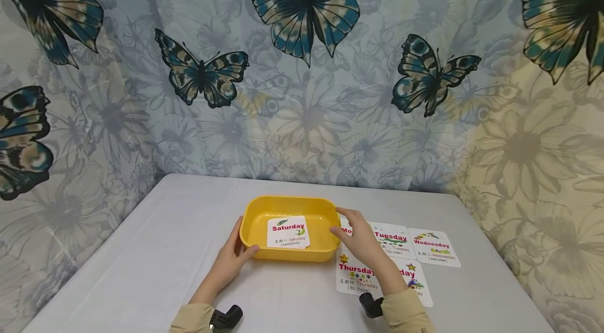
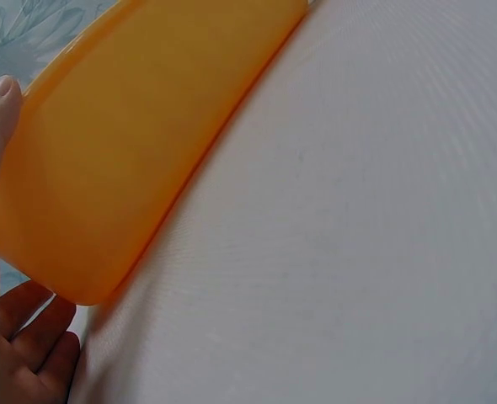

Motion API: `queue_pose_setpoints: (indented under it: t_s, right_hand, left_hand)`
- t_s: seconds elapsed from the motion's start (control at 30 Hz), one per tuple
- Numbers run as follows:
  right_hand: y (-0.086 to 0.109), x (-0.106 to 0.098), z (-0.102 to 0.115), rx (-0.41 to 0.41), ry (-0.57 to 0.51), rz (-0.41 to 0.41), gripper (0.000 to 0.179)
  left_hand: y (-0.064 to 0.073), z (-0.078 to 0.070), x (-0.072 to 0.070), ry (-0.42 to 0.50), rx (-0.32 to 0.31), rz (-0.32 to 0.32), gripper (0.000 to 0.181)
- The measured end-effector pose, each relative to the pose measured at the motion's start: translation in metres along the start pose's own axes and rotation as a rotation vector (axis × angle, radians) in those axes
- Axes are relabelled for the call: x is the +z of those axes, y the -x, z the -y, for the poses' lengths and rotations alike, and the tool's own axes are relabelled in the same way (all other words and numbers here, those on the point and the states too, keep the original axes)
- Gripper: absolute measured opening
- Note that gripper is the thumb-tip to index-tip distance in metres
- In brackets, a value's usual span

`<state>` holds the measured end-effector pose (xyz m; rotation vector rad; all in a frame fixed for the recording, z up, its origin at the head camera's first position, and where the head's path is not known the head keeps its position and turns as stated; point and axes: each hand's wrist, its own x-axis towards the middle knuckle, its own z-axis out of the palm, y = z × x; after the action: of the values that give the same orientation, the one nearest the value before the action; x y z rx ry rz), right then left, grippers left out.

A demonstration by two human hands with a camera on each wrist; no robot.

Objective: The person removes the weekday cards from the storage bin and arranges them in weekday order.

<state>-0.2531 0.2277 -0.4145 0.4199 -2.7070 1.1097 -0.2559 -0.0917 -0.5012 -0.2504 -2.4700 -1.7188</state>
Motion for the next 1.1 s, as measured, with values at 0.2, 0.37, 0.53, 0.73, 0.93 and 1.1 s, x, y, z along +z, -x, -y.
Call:
queue_pose_setpoints:
  t_s: [0.2, 0.37, 0.53, 0.73, 0.93, 1.1]
  right_hand:
    - [-0.014, 0.023, 0.016, -0.006, -0.073, 0.031, 0.056]
    - [-0.023, 0.037, 0.024, 0.0, -0.154, 0.05, 0.057]
    - [-0.03, 0.046, 0.029, 0.021, -0.187, 0.055, 0.061]
    - [-0.038, 0.053, 0.032, 0.056, -0.187, 0.099, 0.063]
    - [-0.046, 0.056, 0.032, 0.082, -0.197, 0.157, 0.069]
    - [-0.052, 0.06, 0.029, 0.116, -0.208, 0.205, 0.075]
  left_hand:
    - [-0.001, 0.0, 0.0, -0.005, 0.005, -0.005, 0.092]
    - [-0.001, 0.001, 0.001, -0.01, 0.001, 0.001, 0.092]
    - [-0.001, 0.001, 0.001, -0.004, 0.011, 0.003, 0.091]
    - [0.0, 0.0, 0.0, 0.016, 0.015, 0.014, 0.092]
    - [0.0, -0.001, -0.001, 0.015, 0.012, 0.013, 0.091]
    - [0.0, 0.0, 0.0, 0.016, 0.015, 0.015, 0.091]
